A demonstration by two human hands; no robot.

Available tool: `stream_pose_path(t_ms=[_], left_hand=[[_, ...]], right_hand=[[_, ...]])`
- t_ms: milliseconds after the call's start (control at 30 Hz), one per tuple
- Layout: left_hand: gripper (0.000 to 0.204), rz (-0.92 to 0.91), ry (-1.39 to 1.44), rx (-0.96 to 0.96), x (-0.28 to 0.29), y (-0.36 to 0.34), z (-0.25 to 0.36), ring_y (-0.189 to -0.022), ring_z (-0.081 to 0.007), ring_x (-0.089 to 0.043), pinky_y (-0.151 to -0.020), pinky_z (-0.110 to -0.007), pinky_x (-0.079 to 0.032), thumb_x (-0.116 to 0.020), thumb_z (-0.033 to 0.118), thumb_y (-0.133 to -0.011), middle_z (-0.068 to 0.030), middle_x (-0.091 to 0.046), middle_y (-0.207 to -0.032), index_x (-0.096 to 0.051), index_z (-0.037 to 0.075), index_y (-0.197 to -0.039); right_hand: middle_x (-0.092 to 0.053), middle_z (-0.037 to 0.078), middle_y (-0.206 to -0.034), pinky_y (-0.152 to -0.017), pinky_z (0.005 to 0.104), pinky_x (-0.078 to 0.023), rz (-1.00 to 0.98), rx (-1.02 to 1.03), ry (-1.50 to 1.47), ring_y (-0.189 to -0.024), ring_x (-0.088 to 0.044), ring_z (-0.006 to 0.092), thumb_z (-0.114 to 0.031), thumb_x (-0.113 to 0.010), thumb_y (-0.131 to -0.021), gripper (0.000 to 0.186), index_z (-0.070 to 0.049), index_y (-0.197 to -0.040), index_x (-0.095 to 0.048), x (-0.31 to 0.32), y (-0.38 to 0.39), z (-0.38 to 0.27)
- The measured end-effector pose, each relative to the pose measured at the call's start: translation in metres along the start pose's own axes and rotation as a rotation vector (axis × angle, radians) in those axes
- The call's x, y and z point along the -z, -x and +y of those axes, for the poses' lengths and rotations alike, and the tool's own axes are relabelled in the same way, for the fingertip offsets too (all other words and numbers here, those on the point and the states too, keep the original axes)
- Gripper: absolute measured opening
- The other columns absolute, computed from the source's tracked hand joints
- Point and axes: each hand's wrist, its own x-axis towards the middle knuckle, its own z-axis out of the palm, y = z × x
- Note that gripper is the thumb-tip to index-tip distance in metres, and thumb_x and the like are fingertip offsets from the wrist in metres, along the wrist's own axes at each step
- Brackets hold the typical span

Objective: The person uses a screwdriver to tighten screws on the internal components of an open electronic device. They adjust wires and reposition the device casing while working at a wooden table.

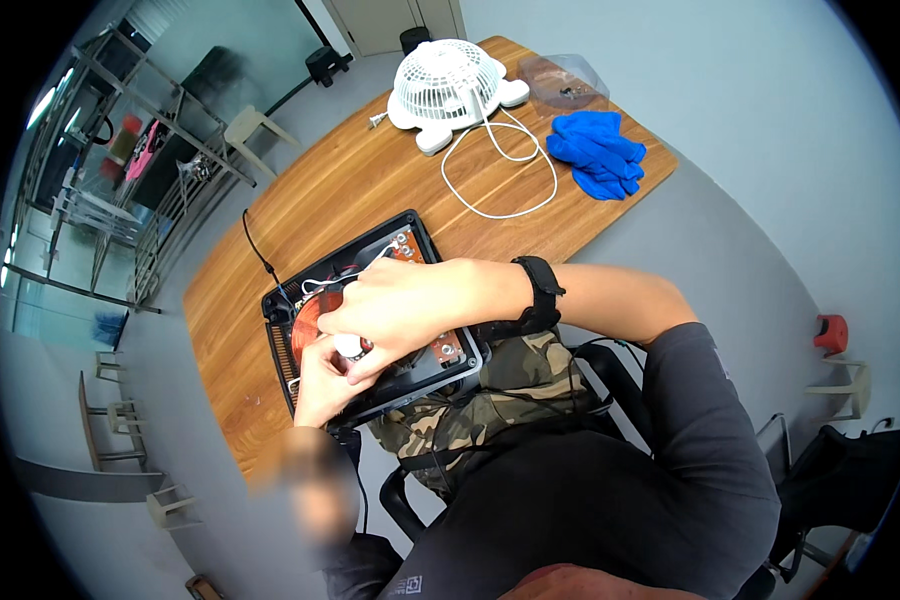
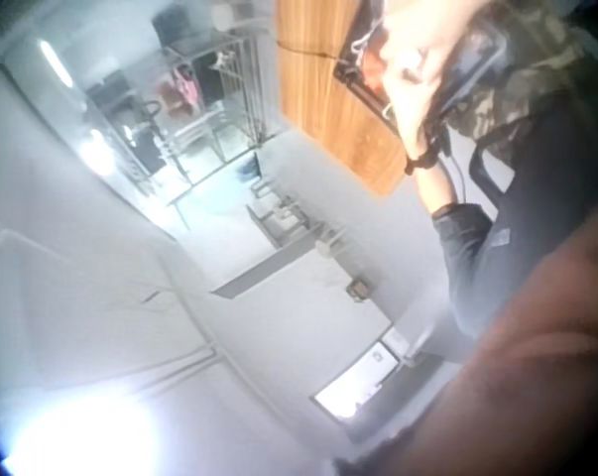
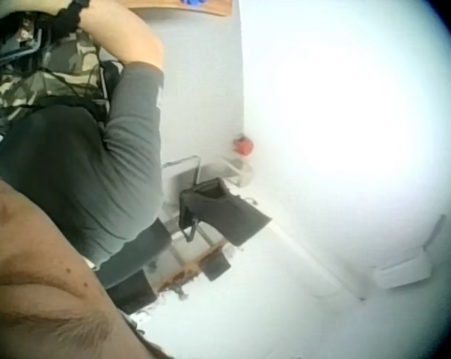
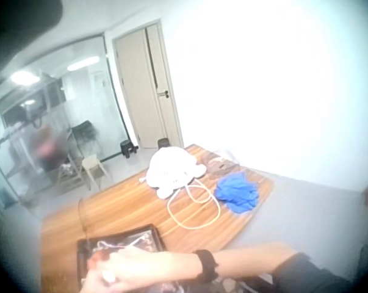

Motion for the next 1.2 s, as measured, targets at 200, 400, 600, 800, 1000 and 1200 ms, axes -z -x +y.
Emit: stream_pose_path(t_ms=[200,400,600,800,1000,1200], left_hand=[[0.023,-0.071,-0.219,-0.055,0.006,0.002,0.005,-0.083,-0.0097,-0.068,-0.077,-0.027,-0.054,-0.084,0.003,-0.077,-0.0034,-0.075,-0.09,-0.072,-0.002,-0.096],[0.021,-0.055,-0.021,-0.057,-0.006,-0.005,0.02,-0.078,-0.0068,-0.066,-0.066,-0.023,-0.052,-0.085,0.005,-0.078,-0.0066,-0.076,-0.094,-0.073,-0.004,-0.093],[0.025,0.128,0.224,-0.007,0.008,0.013,0.027,-0.087,-0.0197,-0.074,-0.08,-0.034,-0.06,-0.083,0.005,-0.074,-0.0132,-0.077,-0.096,-0.073,-0.005,-0.095],[0.04,0.207,0.12,0.011,0.025,0.019,0.018,-0.086,-0.0225,-0.073,-0.077,-0.035,-0.06,-0.086,0.012,-0.076,-0.0156,-0.073,-0.097,-0.066,-0.008,-0.105],[0.026,0.31,0.169,0.062,0.022,0.015,0.022,-0.083,-0.0212,-0.074,-0.078,-0.035,-0.062,-0.085,0.005,-0.077,-0.0152,-0.075,-0.096,-0.071,-0.008,-0.095],[0.034,0.364,0.103,0.147,0.025,0.007,0.01,-0.082,-0.0215,-0.075,-0.077,-0.034,-0.061,-0.085,0.004,-0.074,-0.0159,-0.075,-0.093,-0.069,-0.01,-0.101]], right_hand=[[-0.064,0.019,-0.063,-0.052,0.0459,-0.051,0.03,0.042,-0.017,-0.058,-0.067,0.0375,-0.051,-0.071,-0.09,0.051,0.0,-0.09,-0.062,-0.004,0.003,0.006],[-0.068,0.016,-0.074,-0.062,0.0447,-0.053,0.044,-0.184,-0.055,-0.072,-0.07,0.0368,-0.05,-0.07,-0.093,0.047,-0.004,-0.098,-0.064,0.051,0.032,0.019],[-0.07,0.017,-0.093,-0.074,0.0478,-0.053,0.06,-0.731,0.446,-0.085,-0.068,0.0369,-0.02,-0.067,-0.091,0.016,-0.006,-0.1,-0.068,0.159,0.174,0.154],[-0.07,0.017,-0.082,-0.069,0.0467,-0.053,0.14,-0.997,0.674,-0.079,-0.067,0.0378,-0.014,-0.069,-0.085,0.011,-0.004,-0.088,-0.07,0.219,0.316,0.268],[-0.073,0.015,-0.1,-0.085,0.0463,-0.055,-0.026,-1.057,0.672,-0.097,-0.069,0.0354,-0.015,-0.072,-0.084,0.018,-0.008,-0.101,-0.074,0.226,0.321,0.302],[-0.073,0.013,-0.109,-0.088,0.0465,-0.055,-0.138,-1.025,0.653,-0.103,-0.069,0.0348,-0.016,-0.079,-0.082,0.027,-0.01,-0.109,-0.074,0.229,0.314,0.319]])
